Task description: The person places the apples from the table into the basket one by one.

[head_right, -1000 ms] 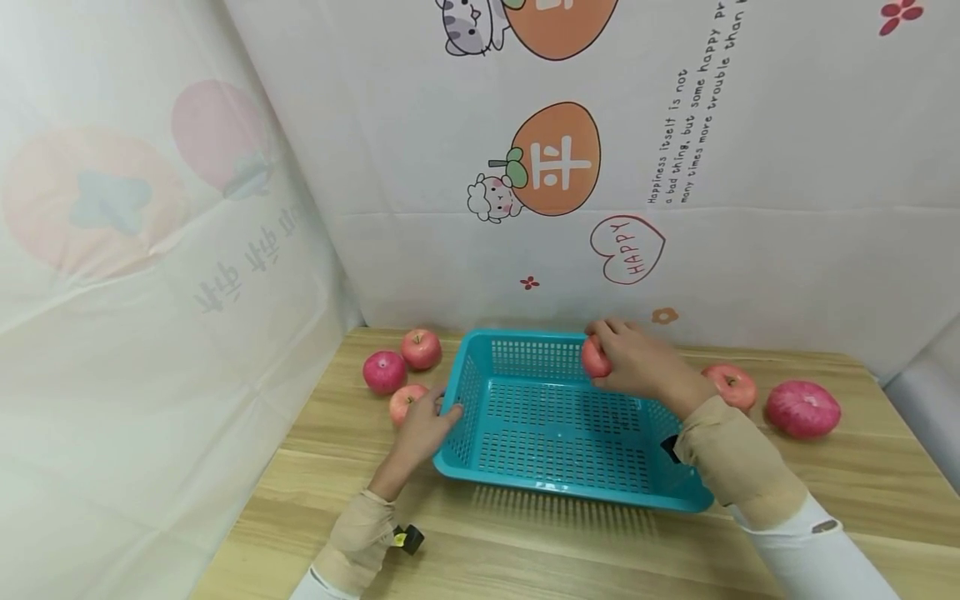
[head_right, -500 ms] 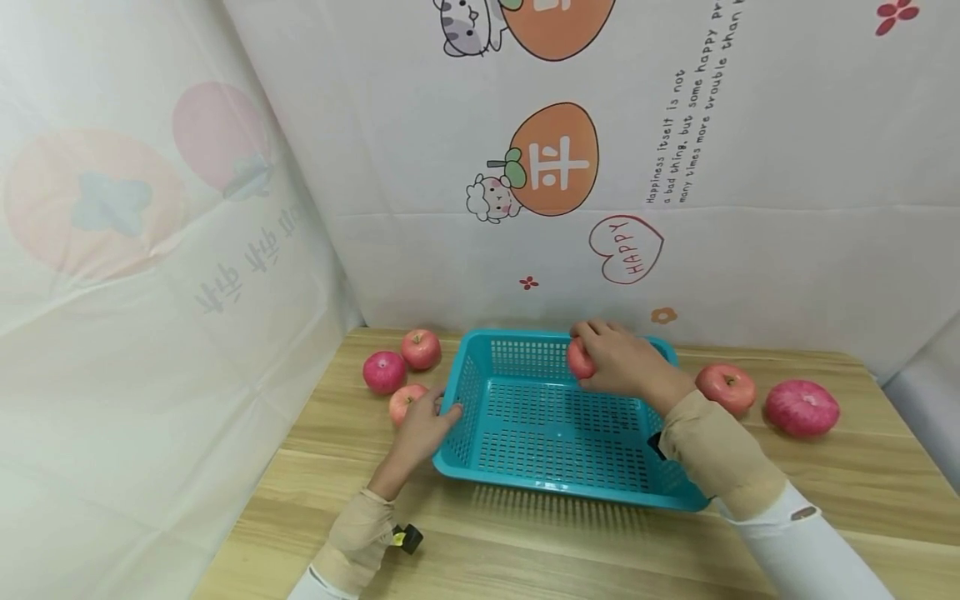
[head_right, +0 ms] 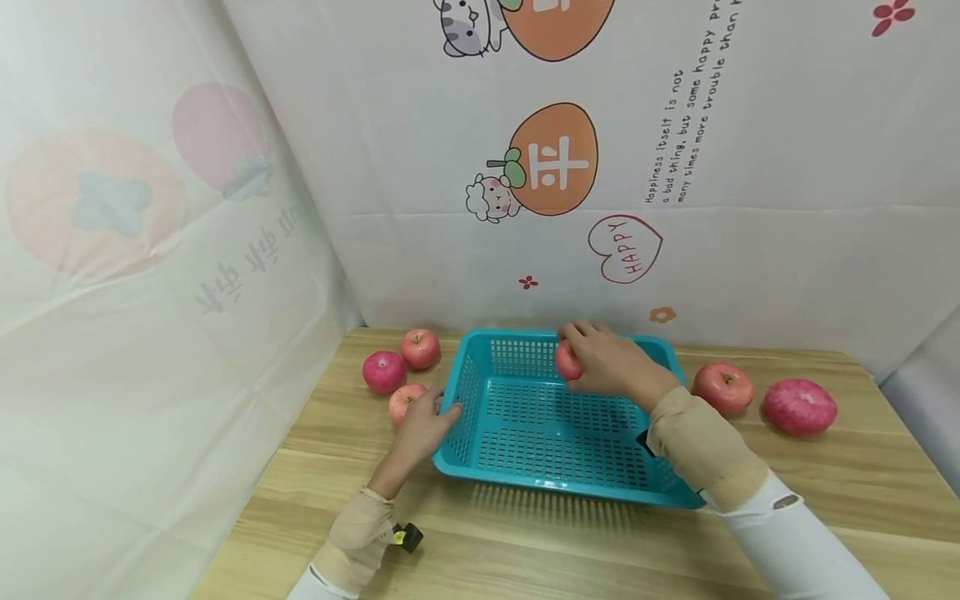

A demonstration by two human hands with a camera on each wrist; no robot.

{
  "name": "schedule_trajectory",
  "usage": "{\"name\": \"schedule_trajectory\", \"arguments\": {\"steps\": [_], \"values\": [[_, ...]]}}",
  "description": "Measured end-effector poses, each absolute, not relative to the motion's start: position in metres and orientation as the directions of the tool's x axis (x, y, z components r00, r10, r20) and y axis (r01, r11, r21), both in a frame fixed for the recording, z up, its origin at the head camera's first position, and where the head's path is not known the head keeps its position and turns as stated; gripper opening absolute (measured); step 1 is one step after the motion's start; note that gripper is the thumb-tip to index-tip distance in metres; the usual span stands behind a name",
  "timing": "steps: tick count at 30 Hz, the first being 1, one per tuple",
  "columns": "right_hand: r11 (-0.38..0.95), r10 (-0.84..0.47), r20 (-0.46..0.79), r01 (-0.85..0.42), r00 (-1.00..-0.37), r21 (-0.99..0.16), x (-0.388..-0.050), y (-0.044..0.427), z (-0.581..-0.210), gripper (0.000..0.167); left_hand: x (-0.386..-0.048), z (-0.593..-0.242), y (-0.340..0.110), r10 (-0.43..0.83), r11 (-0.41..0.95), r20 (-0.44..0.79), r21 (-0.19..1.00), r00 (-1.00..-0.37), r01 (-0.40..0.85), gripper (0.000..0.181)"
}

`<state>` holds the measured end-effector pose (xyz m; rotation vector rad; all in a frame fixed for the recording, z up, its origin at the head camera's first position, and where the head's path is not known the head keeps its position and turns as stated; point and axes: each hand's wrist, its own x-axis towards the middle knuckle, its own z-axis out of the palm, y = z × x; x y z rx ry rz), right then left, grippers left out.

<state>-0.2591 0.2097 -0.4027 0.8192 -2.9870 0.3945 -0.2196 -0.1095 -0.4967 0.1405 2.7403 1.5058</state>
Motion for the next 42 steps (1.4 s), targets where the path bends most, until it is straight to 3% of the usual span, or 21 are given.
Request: {"name": "schedule_trajectory", "arguments": {"steps": [42], "values": [[0.817, -0.523, 0.039, -0.514, -0.851, -0.261, -0.268, 0.182, -0.416, 0.071, -0.219, -0.497, -0.110, 0.084, 0.507, 0.028, 0.859, -0.996, 0.066, 0.041]]}}
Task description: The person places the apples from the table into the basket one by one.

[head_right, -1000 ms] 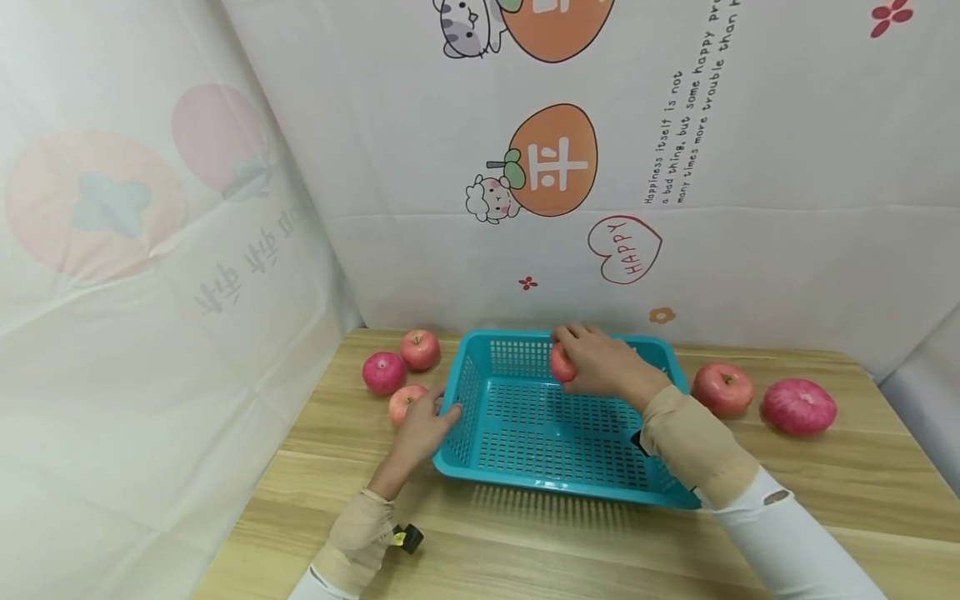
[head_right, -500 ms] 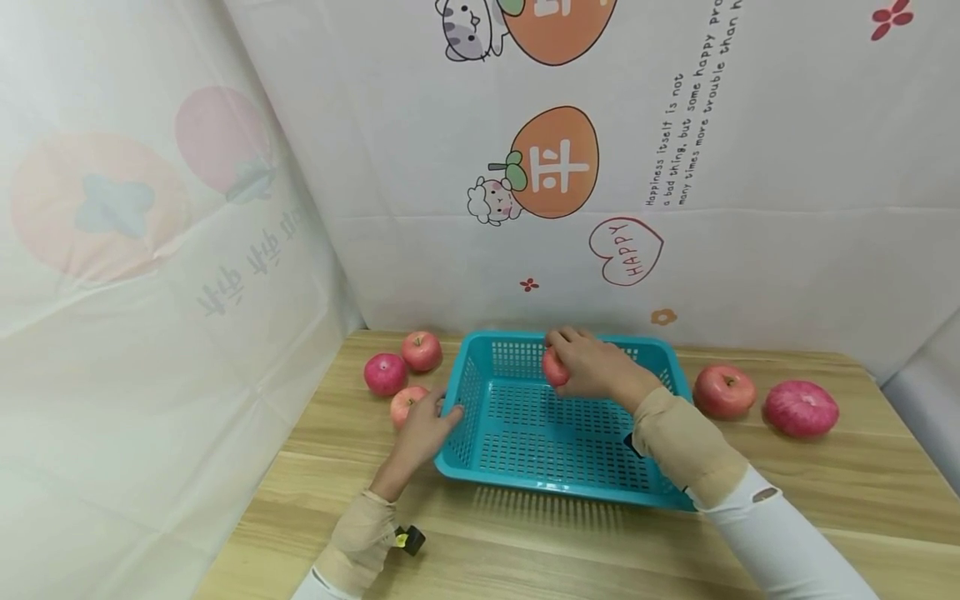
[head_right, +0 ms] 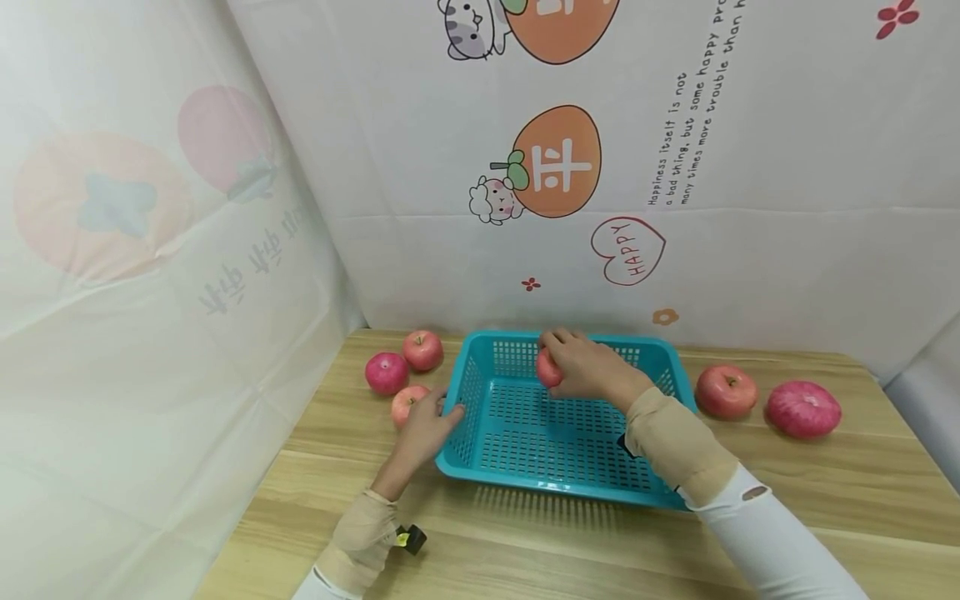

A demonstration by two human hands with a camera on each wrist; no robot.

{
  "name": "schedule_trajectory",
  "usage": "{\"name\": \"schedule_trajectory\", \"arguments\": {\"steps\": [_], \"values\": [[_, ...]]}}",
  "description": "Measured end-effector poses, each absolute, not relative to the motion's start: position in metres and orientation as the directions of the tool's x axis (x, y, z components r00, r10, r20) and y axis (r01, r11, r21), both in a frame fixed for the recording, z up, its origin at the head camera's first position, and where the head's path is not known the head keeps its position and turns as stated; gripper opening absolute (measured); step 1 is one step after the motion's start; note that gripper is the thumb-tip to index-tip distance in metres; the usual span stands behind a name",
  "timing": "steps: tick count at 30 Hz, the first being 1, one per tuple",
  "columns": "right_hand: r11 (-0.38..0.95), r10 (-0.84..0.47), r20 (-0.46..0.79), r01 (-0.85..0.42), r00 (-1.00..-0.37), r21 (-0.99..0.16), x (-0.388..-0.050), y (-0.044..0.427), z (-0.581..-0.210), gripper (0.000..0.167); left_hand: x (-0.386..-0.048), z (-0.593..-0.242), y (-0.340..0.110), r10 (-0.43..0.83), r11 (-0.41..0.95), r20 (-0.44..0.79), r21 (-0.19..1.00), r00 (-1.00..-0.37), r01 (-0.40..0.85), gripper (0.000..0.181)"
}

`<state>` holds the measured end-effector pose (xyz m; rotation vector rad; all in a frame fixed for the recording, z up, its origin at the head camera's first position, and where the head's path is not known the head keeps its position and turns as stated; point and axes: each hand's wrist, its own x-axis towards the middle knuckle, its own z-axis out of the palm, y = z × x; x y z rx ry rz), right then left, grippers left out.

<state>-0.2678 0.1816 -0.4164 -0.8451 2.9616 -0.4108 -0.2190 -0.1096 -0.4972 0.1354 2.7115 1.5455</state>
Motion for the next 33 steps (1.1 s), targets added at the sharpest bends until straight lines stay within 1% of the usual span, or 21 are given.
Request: {"name": "schedule_trajectory", "arguments": {"steps": [12, 19, 26, 33], "values": [[0.807, -0.535, 0.056, -0.530, -0.843, -0.259, -0.269, 0.175, -0.421, 0.067, -0.219, -0.496, -0.109, 0.077, 0.505, 0.022, 0.861, -0.997, 0.058, 0.041], [0.802, -0.538, 0.046, -0.528, -0.842, -0.278, -0.270, 0.171, -0.424, 0.070, -0.218, -0.496, -0.109, 0.081, 0.507, 0.024, 0.860, -0.996, 0.062, 0.042], [0.797, -0.554, 0.030, -0.540, -0.832, -0.268, -0.276, 0.163, -0.427, 0.073, -0.219, -0.496, -0.109, 0.082, 0.506, 0.034, 0.859, -0.996, 0.071, 0.042], [0.795, -0.558, 0.011, -0.538, -0.830, -0.281, -0.279, 0.158, -0.431, 0.069, -0.219, -0.497, -0.110, 0.085, 0.507, 0.039, 0.859, -0.996, 0.077, 0.042]]}}
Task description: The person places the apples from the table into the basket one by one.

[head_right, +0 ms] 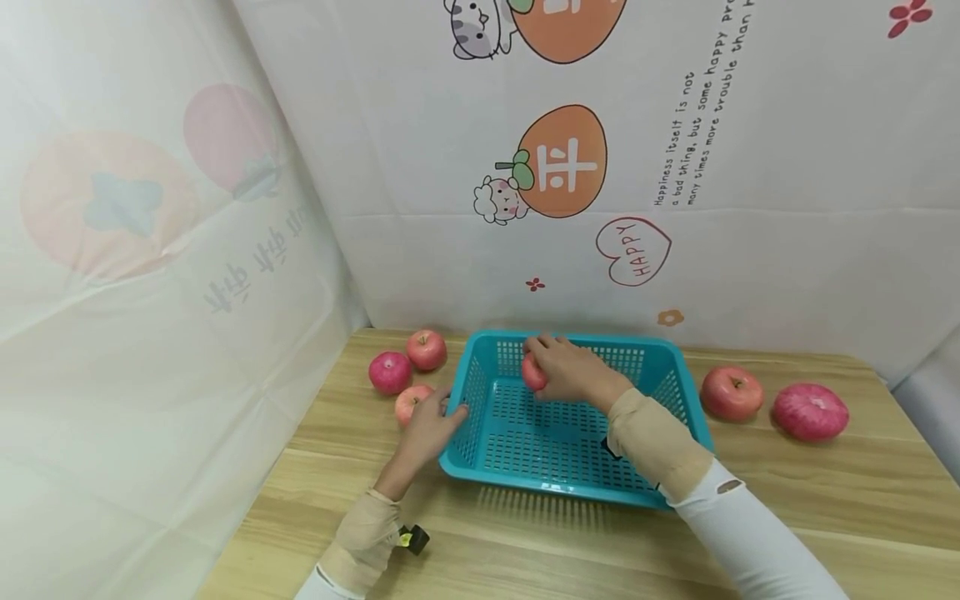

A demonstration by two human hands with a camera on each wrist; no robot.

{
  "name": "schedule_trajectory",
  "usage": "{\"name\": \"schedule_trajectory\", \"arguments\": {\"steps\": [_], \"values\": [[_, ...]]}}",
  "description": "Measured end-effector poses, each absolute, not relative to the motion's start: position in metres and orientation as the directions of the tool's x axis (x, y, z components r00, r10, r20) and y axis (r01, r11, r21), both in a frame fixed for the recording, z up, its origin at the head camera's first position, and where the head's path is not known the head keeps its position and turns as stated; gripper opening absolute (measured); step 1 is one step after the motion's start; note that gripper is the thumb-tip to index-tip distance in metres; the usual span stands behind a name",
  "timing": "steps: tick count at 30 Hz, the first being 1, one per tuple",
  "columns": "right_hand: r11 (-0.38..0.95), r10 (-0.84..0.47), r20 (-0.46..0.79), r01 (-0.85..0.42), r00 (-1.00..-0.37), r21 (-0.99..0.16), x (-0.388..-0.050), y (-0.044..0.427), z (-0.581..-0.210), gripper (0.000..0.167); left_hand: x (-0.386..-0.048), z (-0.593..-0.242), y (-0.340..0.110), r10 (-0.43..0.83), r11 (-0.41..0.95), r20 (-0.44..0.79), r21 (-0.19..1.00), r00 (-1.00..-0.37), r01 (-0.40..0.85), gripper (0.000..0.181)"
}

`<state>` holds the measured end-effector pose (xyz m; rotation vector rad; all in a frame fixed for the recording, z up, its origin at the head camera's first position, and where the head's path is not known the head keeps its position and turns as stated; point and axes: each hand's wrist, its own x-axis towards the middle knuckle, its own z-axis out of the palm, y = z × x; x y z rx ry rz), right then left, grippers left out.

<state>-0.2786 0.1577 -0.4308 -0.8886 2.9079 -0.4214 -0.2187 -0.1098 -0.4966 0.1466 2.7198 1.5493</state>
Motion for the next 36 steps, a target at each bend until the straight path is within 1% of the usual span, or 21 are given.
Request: {"name": "schedule_trajectory", "arguments": {"steps": [17, 24, 31, 36], "values": [[0.792, -0.559, 0.009, -0.537, -0.829, -0.289, -0.285, 0.146, -0.439, 0.073, -0.218, -0.495, -0.111, 0.093, 0.499, 0.037, 0.863, -0.995, 0.079, 0.040], [0.789, -0.559, 0.005, -0.533, -0.829, -0.306, -0.287, 0.143, -0.443, 0.074, -0.219, -0.497, -0.111, 0.094, 0.507, 0.045, 0.857, -0.995, 0.086, 0.042], [0.780, -0.566, 0.009, -0.539, -0.825, -0.318, -0.288, 0.140, -0.445, 0.072, -0.219, -0.498, -0.112, 0.095, 0.505, 0.032, 0.860, -0.995, 0.076, 0.043], [0.775, -0.568, 0.011, -0.540, -0.823, -0.329, -0.290, 0.137, -0.445, 0.071, -0.221, -0.500, -0.112, 0.097, 0.504, 0.044, 0.859, -0.994, 0.087, 0.043]]}}
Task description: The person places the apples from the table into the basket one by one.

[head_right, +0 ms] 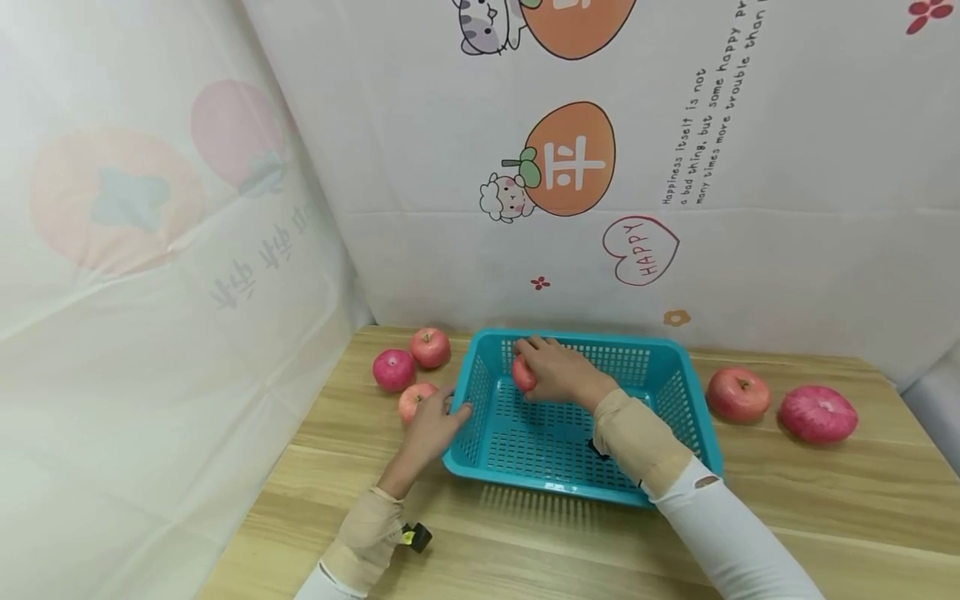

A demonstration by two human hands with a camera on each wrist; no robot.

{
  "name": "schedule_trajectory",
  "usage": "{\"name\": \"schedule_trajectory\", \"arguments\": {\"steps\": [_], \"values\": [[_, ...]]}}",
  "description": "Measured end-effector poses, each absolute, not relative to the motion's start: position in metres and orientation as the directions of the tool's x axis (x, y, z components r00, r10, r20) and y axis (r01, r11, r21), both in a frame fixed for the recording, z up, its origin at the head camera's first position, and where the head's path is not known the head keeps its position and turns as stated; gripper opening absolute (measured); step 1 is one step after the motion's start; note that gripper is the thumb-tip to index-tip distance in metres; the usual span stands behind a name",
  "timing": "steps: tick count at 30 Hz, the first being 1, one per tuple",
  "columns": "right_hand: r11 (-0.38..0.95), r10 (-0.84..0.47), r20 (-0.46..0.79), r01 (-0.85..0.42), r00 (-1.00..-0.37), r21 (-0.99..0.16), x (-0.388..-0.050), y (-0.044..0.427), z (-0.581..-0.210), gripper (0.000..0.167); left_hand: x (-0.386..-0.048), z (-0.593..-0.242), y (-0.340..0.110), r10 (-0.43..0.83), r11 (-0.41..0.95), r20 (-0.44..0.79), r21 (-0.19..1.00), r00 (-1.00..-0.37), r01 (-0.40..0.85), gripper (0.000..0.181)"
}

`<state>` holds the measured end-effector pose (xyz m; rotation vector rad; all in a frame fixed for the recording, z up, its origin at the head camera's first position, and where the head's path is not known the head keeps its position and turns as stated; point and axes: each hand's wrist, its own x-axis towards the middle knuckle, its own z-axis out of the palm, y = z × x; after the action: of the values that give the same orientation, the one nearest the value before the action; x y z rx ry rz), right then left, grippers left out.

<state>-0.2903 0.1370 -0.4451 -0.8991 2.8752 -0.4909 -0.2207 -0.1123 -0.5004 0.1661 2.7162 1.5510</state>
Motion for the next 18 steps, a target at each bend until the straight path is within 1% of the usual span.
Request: {"name": "schedule_trajectory", "arguments": {"steps": [7, 13, 18], "values": [[0.768, -0.576, 0.012, -0.546, -0.818, -0.336, -0.293, 0.131, -0.449, 0.067, -0.220, -0.498, -0.111, 0.099, 0.501, 0.052, 0.860, -0.994, 0.095, 0.043], [0.769, -0.579, -0.006, -0.544, -0.815, -0.337, -0.294, 0.126, -0.451, 0.067, -0.220, -0.497, -0.111, 0.098, 0.522, 0.056, 0.847, -0.994, 0.100, 0.042], [0.763, -0.587, -0.017, -0.546, -0.810, -0.345, -0.296, 0.122, -0.453, 0.069, -0.219, -0.499, -0.111, 0.095, 0.510, 0.041, 0.856, -0.995, 0.084, 0.043]]}}
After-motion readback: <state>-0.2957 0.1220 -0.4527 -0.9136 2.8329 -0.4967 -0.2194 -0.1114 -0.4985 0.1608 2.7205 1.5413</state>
